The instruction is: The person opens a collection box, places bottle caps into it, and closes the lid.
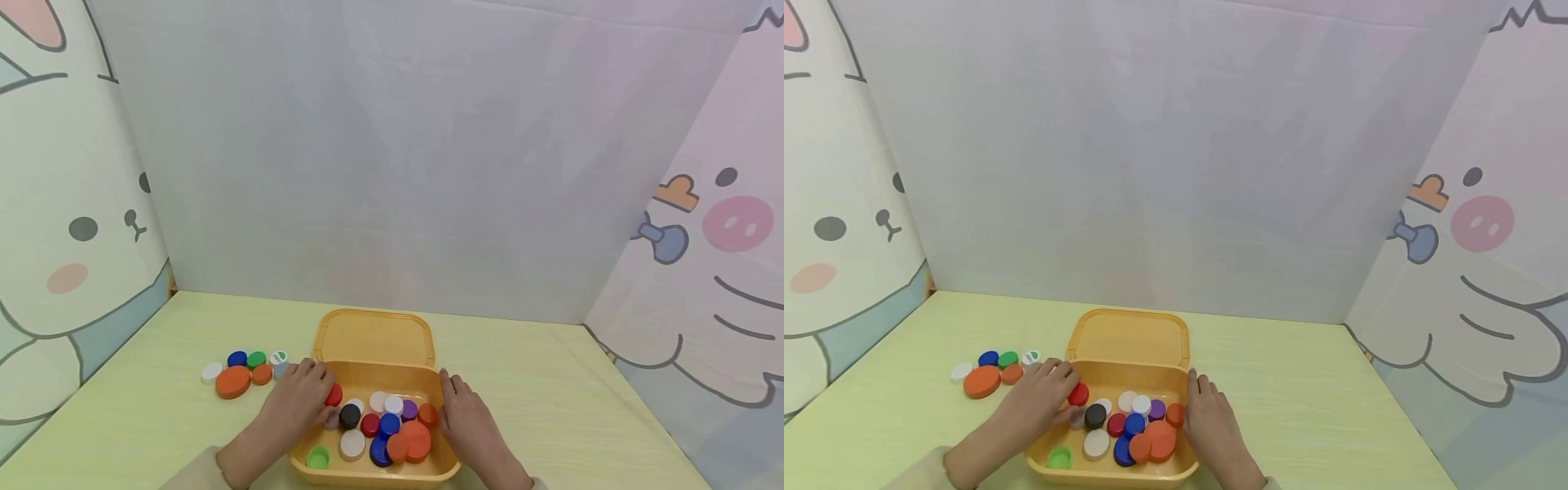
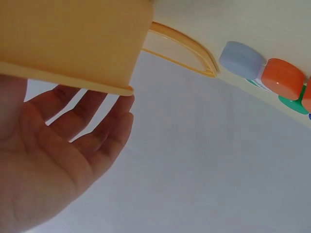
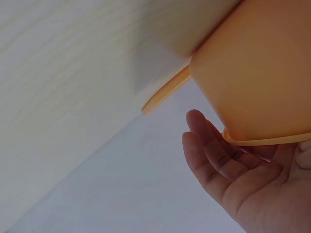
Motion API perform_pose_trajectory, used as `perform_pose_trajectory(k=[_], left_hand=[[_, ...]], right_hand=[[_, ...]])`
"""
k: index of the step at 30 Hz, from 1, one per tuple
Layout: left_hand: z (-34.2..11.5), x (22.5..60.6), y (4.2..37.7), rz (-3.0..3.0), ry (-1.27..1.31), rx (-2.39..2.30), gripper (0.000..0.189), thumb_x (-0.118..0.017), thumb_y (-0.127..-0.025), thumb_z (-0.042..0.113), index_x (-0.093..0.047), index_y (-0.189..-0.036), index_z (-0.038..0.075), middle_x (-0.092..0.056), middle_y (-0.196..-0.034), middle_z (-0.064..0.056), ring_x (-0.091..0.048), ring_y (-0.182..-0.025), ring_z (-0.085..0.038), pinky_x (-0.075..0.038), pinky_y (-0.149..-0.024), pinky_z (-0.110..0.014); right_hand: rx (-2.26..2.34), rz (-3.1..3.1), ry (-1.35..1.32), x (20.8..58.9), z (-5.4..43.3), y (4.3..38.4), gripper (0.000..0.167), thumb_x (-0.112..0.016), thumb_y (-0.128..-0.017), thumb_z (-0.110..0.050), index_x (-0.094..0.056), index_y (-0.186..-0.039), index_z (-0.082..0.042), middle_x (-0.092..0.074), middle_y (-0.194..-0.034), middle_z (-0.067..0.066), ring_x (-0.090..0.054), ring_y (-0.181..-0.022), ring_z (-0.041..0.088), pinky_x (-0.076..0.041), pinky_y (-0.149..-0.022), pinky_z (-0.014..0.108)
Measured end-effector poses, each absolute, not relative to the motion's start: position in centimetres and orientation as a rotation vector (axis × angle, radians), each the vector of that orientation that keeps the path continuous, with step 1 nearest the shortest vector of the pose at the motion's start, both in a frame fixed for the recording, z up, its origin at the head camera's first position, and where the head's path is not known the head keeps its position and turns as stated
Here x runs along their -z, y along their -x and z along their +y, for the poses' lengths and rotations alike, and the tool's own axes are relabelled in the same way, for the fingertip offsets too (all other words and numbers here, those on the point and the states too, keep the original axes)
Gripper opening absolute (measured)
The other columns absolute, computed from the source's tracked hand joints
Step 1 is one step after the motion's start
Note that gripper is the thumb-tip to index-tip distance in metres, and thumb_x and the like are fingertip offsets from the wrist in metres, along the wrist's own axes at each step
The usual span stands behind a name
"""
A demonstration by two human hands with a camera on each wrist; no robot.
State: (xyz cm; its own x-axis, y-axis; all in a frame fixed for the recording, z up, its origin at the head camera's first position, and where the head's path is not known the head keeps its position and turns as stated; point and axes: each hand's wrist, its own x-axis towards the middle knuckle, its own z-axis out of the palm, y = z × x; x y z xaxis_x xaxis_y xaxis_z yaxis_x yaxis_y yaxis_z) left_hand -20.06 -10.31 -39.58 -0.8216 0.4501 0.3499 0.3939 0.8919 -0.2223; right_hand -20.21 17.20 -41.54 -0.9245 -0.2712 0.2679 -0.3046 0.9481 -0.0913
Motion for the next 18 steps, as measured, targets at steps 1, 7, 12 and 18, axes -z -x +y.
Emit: perform_pose_trajectory(k=[1,7,12,18], left_hand=[[-10.27,39.71,20.10,-2.660,0.620,-0.209,0.045,-0.071,-0.070,0.048,-0.064,-0.092,0.010,-0.059,-0.089,-0.004,-0.052,-0.086,-0.022,-0.048,-0.073,-0.033],[-10.14,40.20,20.09,-2.658,0.623,-0.230,0.039,-0.073,-0.070,0.043,-0.064,-0.091,0.011,-0.060,-0.090,-0.004,-0.052,-0.089,-0.023,-0.048,-0.075,-0.034],[-9.92,40.19,19.91,-2.657,0.631,-0.229,0.039,-0.074,-0.069,0.042,-0.065,-0.091,0.011,-0.060,-0.091,-0.004,-0.053,-0.092,-0.023,-0.048,-0.077,-0.035],[-9.57,40.16,19.79,-2.706,0.636,-0.241,0.041,-0.074,-0.069,0.044,-0.065,-0.093,0.011,-0.059,-0.090,-0.004,-0.051,-0.089,-0.022,-0.048,-0.077,-0.034]], right_hand=[[-0.192,-2.851,-0.427,41.52,17.19,20.20,0.048,-0.052,-0.085,-0.012,-0.044,-0.130,0.004,-0.054,-0.113,0.017,-0.055,-0.096,0.027,-0.049,-0.085,0.043],[-0.199,-2.867,-0.416,41.47,17.11,20.12,0.048,-0.052,-0.085,-0.012,-0.044,-0.130,0.004,-0.054,-0.115,0.017,-0.055,-0.097,0.027,-0.049,-0.085,0.043],[-0.197,-2.851,-0.419,41.50,17.19,20.10,0.048,-0.052,-0.085,-0.011,-0.044,-0.130,0.003,-0.054,-0.114,0.017,-0.056,-0.096,0.027,-0.049,-0.085,0.043],[-0.187,-2.841,-0.426,41.61,17.24,20.18,0.048,-0.052,-0.084,-0.011,-0.044,-0.130,0.003,-0.054,-0.112,0.015,-0.055,-0.091,0.024,-0.049,-0.083,0.041]])
